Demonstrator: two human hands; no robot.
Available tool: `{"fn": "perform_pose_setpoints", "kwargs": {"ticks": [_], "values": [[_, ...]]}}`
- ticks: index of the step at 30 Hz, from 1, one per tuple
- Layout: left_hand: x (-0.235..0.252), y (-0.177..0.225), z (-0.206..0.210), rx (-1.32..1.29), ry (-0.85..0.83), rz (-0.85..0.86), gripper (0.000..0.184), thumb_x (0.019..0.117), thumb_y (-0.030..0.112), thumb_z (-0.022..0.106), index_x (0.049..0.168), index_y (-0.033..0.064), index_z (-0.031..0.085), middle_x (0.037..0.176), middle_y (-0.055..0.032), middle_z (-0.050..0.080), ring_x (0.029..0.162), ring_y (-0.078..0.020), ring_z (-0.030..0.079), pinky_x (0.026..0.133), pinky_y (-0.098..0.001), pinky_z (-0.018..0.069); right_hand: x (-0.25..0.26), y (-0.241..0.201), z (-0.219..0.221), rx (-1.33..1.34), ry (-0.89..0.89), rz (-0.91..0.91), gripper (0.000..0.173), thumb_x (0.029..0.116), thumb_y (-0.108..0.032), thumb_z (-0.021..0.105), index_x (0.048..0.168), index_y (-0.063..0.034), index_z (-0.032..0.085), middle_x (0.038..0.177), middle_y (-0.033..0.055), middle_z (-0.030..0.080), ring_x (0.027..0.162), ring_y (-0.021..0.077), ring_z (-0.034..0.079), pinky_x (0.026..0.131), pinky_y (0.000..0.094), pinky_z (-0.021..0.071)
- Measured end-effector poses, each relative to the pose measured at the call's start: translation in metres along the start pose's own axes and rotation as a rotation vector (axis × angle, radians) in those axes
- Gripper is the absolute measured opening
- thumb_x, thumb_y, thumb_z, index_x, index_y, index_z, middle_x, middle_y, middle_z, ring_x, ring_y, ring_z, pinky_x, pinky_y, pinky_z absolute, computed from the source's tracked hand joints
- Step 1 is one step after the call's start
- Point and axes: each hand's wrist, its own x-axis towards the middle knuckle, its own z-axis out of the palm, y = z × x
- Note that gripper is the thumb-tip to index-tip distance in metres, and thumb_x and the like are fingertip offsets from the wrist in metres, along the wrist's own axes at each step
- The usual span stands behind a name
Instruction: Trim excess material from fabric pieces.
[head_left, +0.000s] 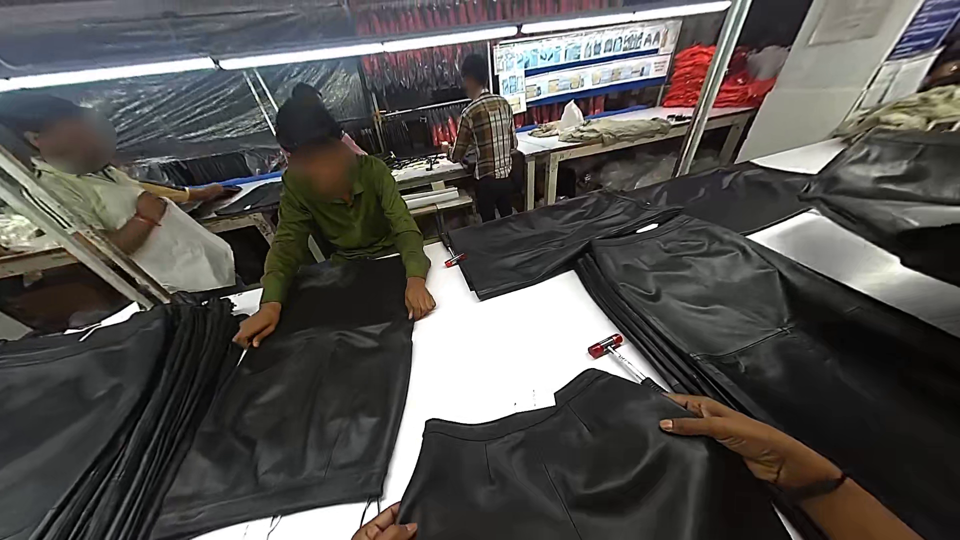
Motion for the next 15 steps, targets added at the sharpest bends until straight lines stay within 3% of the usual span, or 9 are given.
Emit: {"fn": "perform_pose_setpoints", "kwargs": {"ticks": [5, 7, 9, 11, 12, 13, 14, 15], "values": [[0.035, 0.074, 0.02, 0.143, -0.039, 0.12, 0.022, 0.0964, 0.005, 0.05, 0.109, 0.0018, 0.068, 0.085, -0.0046, 0.075, 0.073, -0.0116, 0.072, 0.066, -0.0301, 0.061, 0.012, -0.08, 0.006, -0.171, 0.073, -0.149, 0.024, 0.1011, -0.005, 0.056, 0.123, -0.0054, 0.066, 0.097, 0.0083, 0.074, 0.082, 0.0142, 0.07, 0.075, 0.0324, 0.0596], [0.063, 0.12, 0.032, 0.208, -0.021, 0.157, 0.021, 0.1036, 0.011, 0.048, 0.111, 0.0029, 0.067, 0.086, -0.0065, 0.072, 0.072, -0.0127, 0.069, 0.064, -0.0304, 0.0584, 0.038, -0.118, 0.001, -0.241, 0.101, -0.262, 0.02, 0.1013, -0.006, 0.057, 0.119, -0.0052, 0.066, 0.094, 0.0062, 0.073, 0.078, 0.0119, 0.069, 0.072, 0.032, 0.0595], [0.099, 0.163, 0.047, 0.294, 0.067, 0.254, 0.021, 0.107, 0.014, 0.05, 0.117, 0.0032, 0.064, 0.086, -0.0054, 0.069, 0.069, -0.0102, 0.065, 0.063, -0.0288, 0.0555, 0.075, -0.16, -0.006, -0.334, 0.246, -0.401, 0.016, 0.0991, -0.009, 0.061, 0.114, -0.0042, 0.064, 0.093, 0.0053, 0.068, 0.079, 0.0109, 0.063, 0.074, 0.034, 0.0551], [0.142, 0.192, 0.05, 0.319, 0.171, 0.394, 0.032, 0.1062, 0.014, 0.052, 0.135, 0.0014, 0.052, 0.105, -0.0095, 0.062, 0.084, -0.0127, 0.061, 0.075, -0.0335, 0.0537, 0.113, -0.195, -0.02, -0.335, 0.43, -0.52, 0.039, 0.0989, -0.014, 0.064, 0.135, -0.0008, 0.055, 0.111, 0.0164, 0.066, 0.094, 0.0206, 0.063, 0.085, 0.0427, 0.0533], [0.157, 0.204, 0.05, 0.306, 0.226, 0.431, 0.048, 0.1056, 0.015, 0.054, 0.15, 0.0042, 0.036, 0.127, -0.0145, 0.059, 0.103, -0.0173, 0.064, 0.088, -0.0377, 0.0555, 0.129, -0.21, -0.028, -0.339, 0.482, -0.554, 0.056, 0.1001, -0.018, 0.063, 0.149, -0.0034, 0.04, 0.126, 0.0217, 0.062, 0.107, 0.026, 0.064, 0.093, 0.0451, 0.053], [0.166, 0.214, 0.05, 0.288, 0.27, 0.472, 0.066, 0.1038, 0.014, 0.057, 0.159, 0.0074, 0.021, 0.147, -0.0202, 0.048, 0.126, -0.0267, 0.057, 0.102, -0.0454, 0.0505, 0.139, -0.224, -0.034, -0.352, 0.514, -0.579, 0.07, 0.1012, -0.024, 0.061, 0.159, -0.0066, 0.025, 0.138, 0.0252, 0.055, 0.118, 0.0312, 0.06, 0.099, 0.0474, 0.0506], [0.169, 0.219, 0.049, 0.322, 0.297, 0.531, 0.079, 0.1016, 0.015, 0.06, 0.163, 0.0086, 0.011, 0.158, -0.0247, 0.034, 0.14, -0.0354, 0.044, 0.111, -0.0528, 0.0417, 0.141, -0.232, -0.036, -0.381, 0.539, -0.596, 0.073, 0.1022, -0.026, 0.059, 0.161, -0.0073, 0.02, 0.146, 0.0279, 0.048, 0.126, 0.0363, 0.055, 0.103, 0.051, 0.0467], [0.165, 0.217, 0.048, 0.413, 0.301, 0.574, 0.084, 0.1012, 0.017, 0.062, 0.164, 0.0081, 0.007, 0.163, -0.0273, 0.027, 0.145, -0.0409, 0.037, 0.114, -0.0558, 0.0364, 0.136, -0.233, -0.033, -0.462, 0.554, -0.611, 0.07, 0.1032, -0.026, 0.058, 0.16, -0.0046, 0.024, 0.148, 0.0299, 0.046, 0.128, 0.04, 0.054, 0.103, 0.0537, 0.0456]]}}
